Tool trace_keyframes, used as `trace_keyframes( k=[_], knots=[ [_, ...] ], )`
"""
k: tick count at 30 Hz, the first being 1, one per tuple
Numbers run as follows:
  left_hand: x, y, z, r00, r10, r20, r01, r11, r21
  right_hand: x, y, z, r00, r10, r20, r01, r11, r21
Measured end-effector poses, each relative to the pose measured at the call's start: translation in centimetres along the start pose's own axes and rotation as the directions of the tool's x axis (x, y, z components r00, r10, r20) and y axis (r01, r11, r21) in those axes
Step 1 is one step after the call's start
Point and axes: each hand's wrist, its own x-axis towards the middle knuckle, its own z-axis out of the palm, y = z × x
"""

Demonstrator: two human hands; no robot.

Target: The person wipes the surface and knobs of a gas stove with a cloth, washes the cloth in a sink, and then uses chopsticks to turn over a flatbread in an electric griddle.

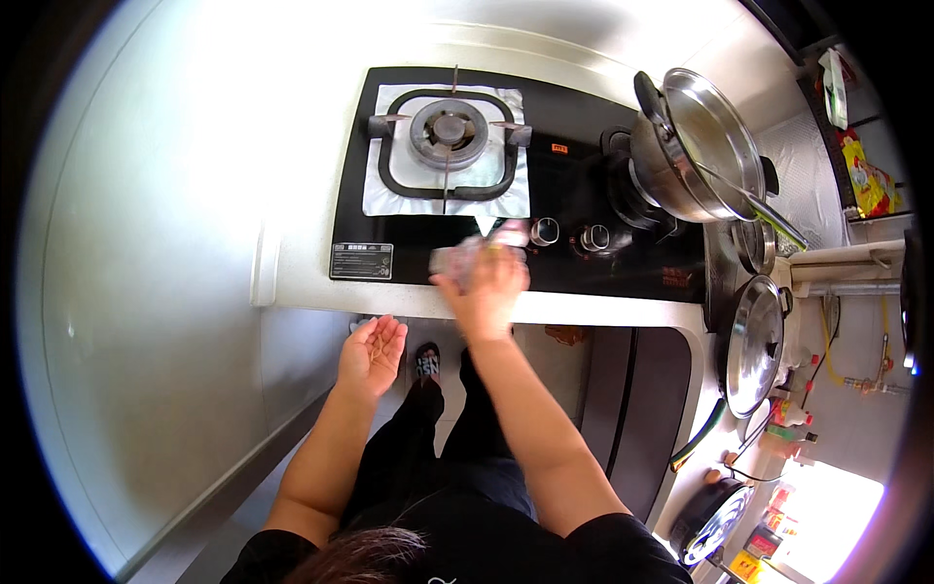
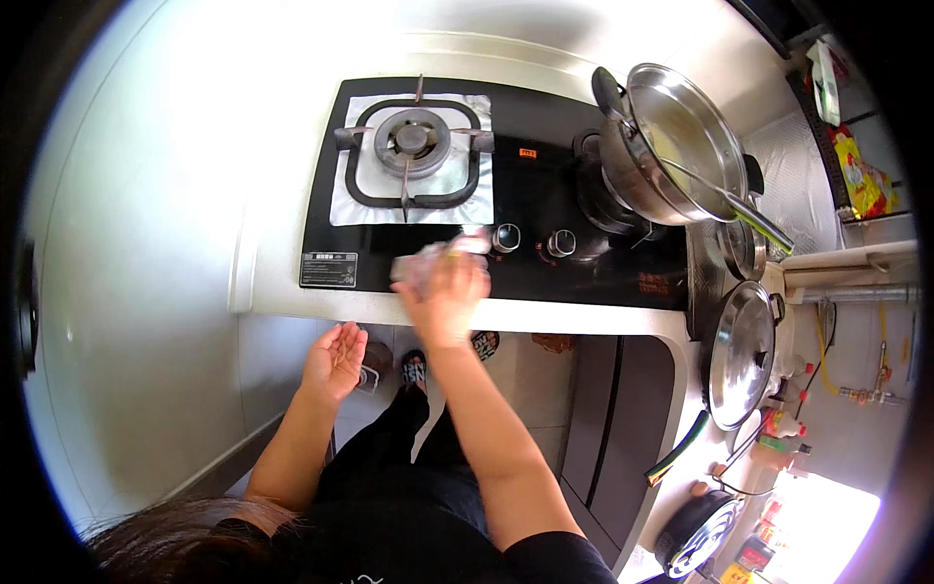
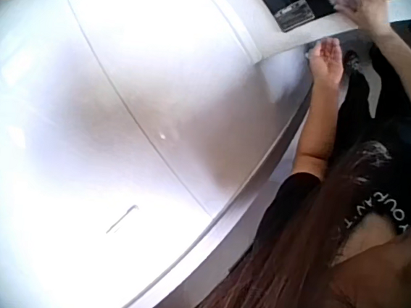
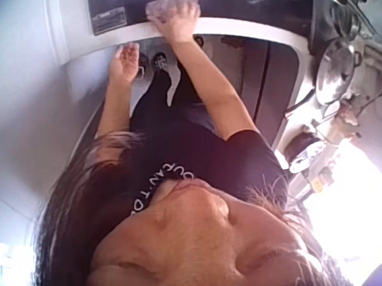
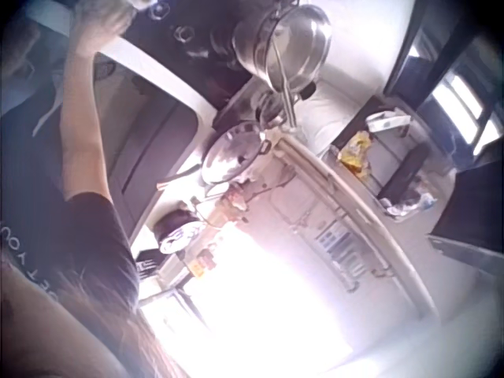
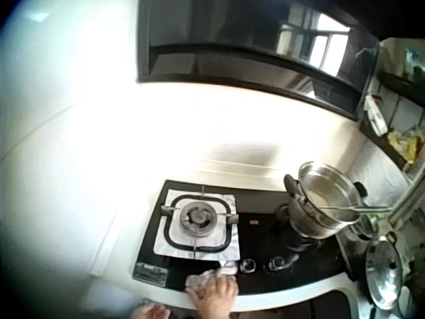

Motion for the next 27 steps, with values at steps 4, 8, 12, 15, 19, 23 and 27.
trace_keyframes(
  k=[4,8,12,15,19,23,27],
  knots=[
    [0.7,0.4,-0.5,1.000,0.007,0.018,-0.007,1.000,0.005,0.0,-6.0,2.3,0.943,-0.256,0.213,0.221,0.960,0.174],
    [-0.4,0.5,1.0,0.999,0.031,-0.019,-0.031,0.999,-0.015,0.5,-2.9,1.0,0.862,-0.484,0.148,0.451,0.868,0.209],
    [-0.4,1.2,0.0,0.997,-0.010,0.073,0.015,0.998,-0.066,-0.2,6.5,-4.6,0.968,-0.206,0.141,0.201,0.978,0.056],
    [-0.4,1.7,-0.7,0.995,-0.003,0.102,0.013,0.995,-0.098,-2.3,14.7,-8.0,0.989,-0.139,-0.044,0.117,0.934,-0.337],
    [0.4,1.7,-2.2,0.999,0.024,0.037,-0.019,0.990,-0.142,-1.4,8.6,-3.7,0.954,-0.299,-0.030,0.290,0.942,-0.167],
    [1.0,1.8,-3.1,0.997,0.034,0.068,-0.029,0.997,-0.071,-1.1,-4.1,0.3,0.944,-0.285,0.167,0.241,0.940,0.242],
    [0.5,1.0,0.2,0.999,0.031,0.018,-0.032,0.999,0.022,-1.6,-3.9,0.8,0.893,-0.437,0.108,0.409,0.887,0.213]
  ],
)
